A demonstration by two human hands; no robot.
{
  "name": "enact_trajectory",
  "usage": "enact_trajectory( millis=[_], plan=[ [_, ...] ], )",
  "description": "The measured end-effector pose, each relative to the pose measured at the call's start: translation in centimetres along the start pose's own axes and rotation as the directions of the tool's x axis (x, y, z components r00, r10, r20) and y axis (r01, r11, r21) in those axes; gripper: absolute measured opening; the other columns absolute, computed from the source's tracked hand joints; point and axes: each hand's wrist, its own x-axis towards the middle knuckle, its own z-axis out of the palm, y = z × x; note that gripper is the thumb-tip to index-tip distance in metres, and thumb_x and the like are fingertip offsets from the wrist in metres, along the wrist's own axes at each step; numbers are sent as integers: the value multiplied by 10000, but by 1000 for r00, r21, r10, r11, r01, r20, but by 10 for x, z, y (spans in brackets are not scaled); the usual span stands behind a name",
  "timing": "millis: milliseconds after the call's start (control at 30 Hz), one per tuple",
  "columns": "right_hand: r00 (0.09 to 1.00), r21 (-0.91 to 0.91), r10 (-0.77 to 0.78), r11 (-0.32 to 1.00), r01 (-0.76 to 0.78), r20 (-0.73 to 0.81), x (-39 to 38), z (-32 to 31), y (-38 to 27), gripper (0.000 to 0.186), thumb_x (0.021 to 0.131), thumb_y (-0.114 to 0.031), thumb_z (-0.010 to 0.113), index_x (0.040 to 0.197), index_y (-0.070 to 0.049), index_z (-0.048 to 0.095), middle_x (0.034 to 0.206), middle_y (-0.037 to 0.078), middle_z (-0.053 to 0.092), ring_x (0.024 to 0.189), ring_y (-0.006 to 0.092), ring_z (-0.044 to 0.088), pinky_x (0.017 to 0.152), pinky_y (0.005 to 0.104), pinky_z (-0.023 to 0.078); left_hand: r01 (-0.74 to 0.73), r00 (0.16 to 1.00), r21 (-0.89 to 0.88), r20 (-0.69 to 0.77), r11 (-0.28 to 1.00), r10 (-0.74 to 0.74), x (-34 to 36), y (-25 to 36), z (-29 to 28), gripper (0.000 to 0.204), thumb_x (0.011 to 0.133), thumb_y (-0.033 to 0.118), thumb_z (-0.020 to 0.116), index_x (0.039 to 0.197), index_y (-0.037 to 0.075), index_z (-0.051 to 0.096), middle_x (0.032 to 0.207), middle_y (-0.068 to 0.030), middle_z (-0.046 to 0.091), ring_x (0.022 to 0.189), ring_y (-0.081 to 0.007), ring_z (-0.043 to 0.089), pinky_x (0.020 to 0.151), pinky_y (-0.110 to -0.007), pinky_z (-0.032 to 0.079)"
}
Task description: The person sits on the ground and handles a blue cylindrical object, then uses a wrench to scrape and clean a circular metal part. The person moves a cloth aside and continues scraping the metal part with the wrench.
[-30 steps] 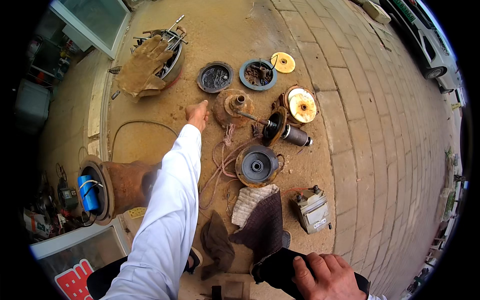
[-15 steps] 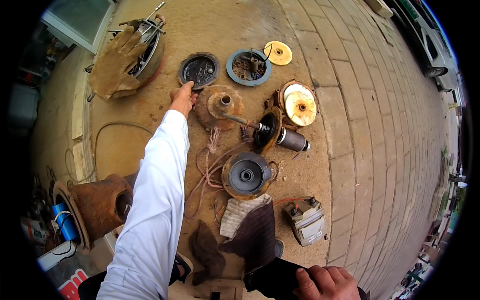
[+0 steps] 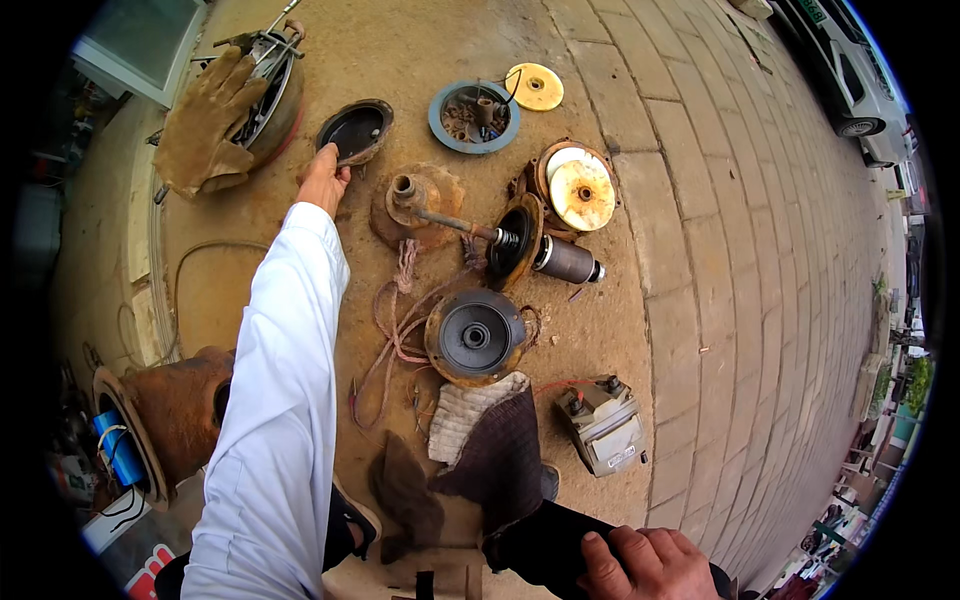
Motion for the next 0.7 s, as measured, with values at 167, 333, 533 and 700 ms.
enact_trajectory(
  millis=[167, 333, 533, 700],
  plan=[
    [993, -26, -5, 1000, 2, -117, -8, 7, -15, 565, 725, -22, 689, 1255, 87, 528, 1012, 223, 610, 810, 352, 594, 669, 431, 491, 136, 989, 64, 50, 989, -140, -33, 31, -15, 237, 830, 84, 689, 1029, 2, 590, 982, -168, 597, 670, -231, 598, 481, -256, 521],
    [994, -93, -51, 995, 42, -101, -20, 10, -29, 589, 736, -16, 662, 1295, 75, 501, 1014, 193, 590, 814, 316, 574, 665, 415, 471, 131, 991, 26, 1, 991, -131, -71, 14, -92, 283, 843, 98, 691, 1080, -15, 585, 973, -178, 611, 715, -245, 625, 510, -263, 545],
    [967, -269, -49, 963, -21, -250, -59, 26, -48, 347, 750, -90, 642, 1084, 5, 630, 790, 93, 545, 733, 250, 591, 654, 343, 492, 262, 963, -94, 94, 961, -253, -171, -65, -197, 205, 832, 96, 710, 973, -4, 599, 846, -154, 619, 656, -232, 633, 523, -295, 574],
    [942, -232, 50, 963, -133, -332, -82, 28, -42, 206, 811, -132, 683, 967, -18, 609, 816, 142, 617, 798, 325, 648, 702, 426, 527, 295, 955, -30, 42, 955, -294, -301, -136, -295, 199, 821, 107, 719, 951, 6, 606, 816, -136, 635, 637, -221, 634, 513, -293, 570]
  ],
)
